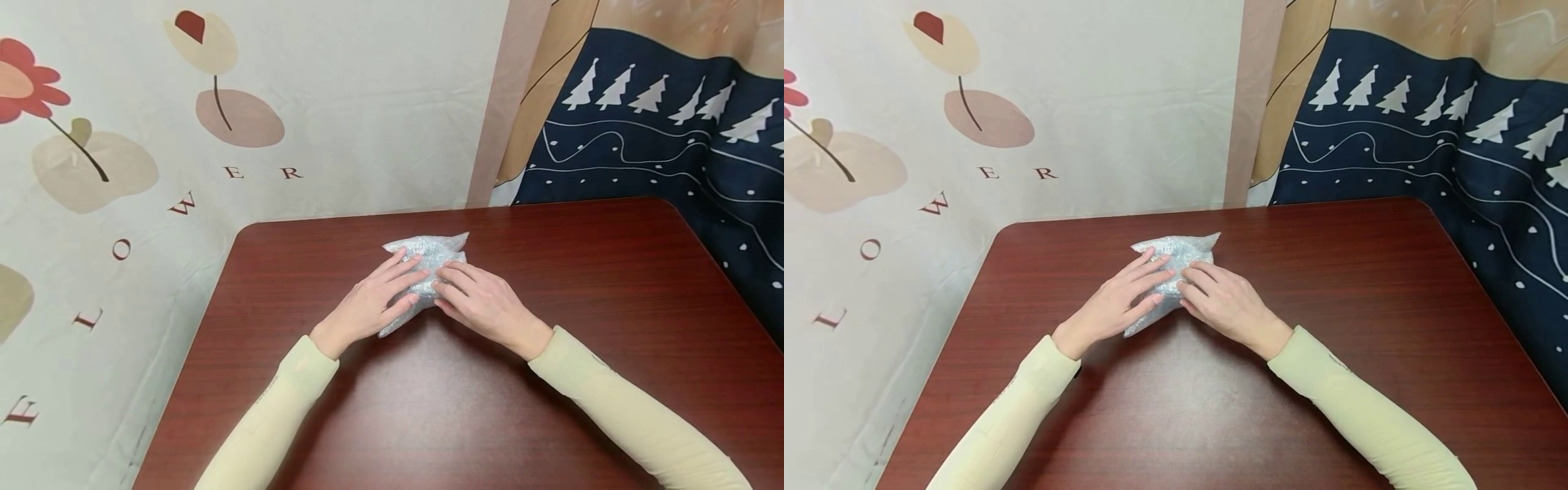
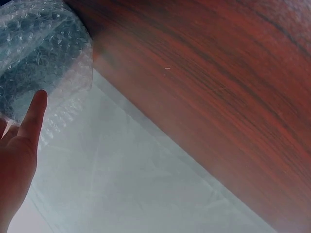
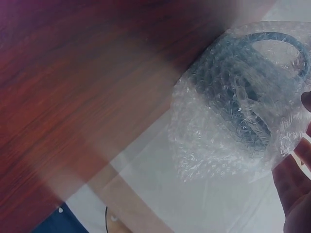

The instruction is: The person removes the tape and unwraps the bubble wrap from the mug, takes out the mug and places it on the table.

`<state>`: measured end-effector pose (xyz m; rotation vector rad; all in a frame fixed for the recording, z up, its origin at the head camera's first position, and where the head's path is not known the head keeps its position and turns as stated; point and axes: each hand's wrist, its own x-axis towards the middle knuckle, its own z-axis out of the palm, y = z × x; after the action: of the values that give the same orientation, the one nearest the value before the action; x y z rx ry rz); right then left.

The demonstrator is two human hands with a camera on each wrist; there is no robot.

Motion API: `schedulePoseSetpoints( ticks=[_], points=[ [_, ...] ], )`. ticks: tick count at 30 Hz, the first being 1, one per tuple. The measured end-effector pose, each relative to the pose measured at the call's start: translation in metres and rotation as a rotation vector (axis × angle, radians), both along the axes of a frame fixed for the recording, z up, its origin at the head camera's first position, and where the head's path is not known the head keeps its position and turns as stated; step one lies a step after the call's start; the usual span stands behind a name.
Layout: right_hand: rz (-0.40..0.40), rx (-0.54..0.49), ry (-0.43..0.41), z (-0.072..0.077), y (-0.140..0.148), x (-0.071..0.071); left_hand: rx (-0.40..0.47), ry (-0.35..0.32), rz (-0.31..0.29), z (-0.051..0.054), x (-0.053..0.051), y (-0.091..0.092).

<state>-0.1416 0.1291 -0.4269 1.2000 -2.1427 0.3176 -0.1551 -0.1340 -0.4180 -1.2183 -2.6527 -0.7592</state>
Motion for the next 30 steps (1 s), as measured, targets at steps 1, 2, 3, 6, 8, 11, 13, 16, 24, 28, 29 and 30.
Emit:
schedulePoseSetpoints(
  ticks=[1, 2, 3, 6, 8, 11, 13, 16, 24, 28, 29, 30],
  points=[
    [-0.001, -0.001, 0.002, 0.0002, -0.0003, 0.0001, 0.001, 0.002, -0.001, 0.0002, 0.0000, 0.0001],
    [-0.005, 0.000, 0.002, -0.0001, -0.0006, 0.0000, 0.002, 0.006, -0.002, 0.0002, -0.0001, 0.0002],
    [-0.009, 0.002, 0.000, -0.0002, -0.0011, 0.0000, 0.004, 0.008, -0.002, 0.0002, -0.0001, 0.0002],
    [-0.028, 0.001, -0.018, 0.0011, -0.0034, 0.0001, 0.005, 0.013, -0.001, -0.0002, -0.0002, 0.0004],
    [-0.034, -0.006, -0.035, 0.0015, -0.0046, 0.0000, 0.005, 0.013, -0.002, -0.0005, -0.0003, 0.0006],
    [-0.035, -0.021, -0.055, 0.0024, -0.0052, 0.0003, 0.001, 0.013, -0.002, -0.0013, -0.0010, 0.0009],
    [-0.030, -0.026, -0.058, 0.0021, -0.0047, 0.0002, -0.001, 0.011, -0.004, -0.0014, -0.0010, 0.0011],
    [-0.028, -0.027, -0.053, 0.0018, -0.0034, 0.0005, -0.001, 0.010, -0.007, -0.0012, -0.0008, 0.0011],
    [-0.002, -0.035, -0.014, 0.0002, -0.0002, 0.0006, -0.002, 0.006, -0.007, -0.0013, -0.0014, 0.0009],
    [0.004, -0.039, 0.001, -0.0011, 0.0014, 0.0000, -0.008, 0.004, 0.008, -0.0008, 0.0000, 0.0020],
    [0.006, -0.047, -0.007, -0.0009, 0.0021, 0.0002, -0.011, 0.004, 0.015, -0.0005, 0.0010, 0.0029],
    [0.008, -0.061, -0.020, -0.0007, 0.0031, 0.0005, -0.014, 0.007, 0.024, -0.0004, 0.0022, 0.0040]
  ],
)
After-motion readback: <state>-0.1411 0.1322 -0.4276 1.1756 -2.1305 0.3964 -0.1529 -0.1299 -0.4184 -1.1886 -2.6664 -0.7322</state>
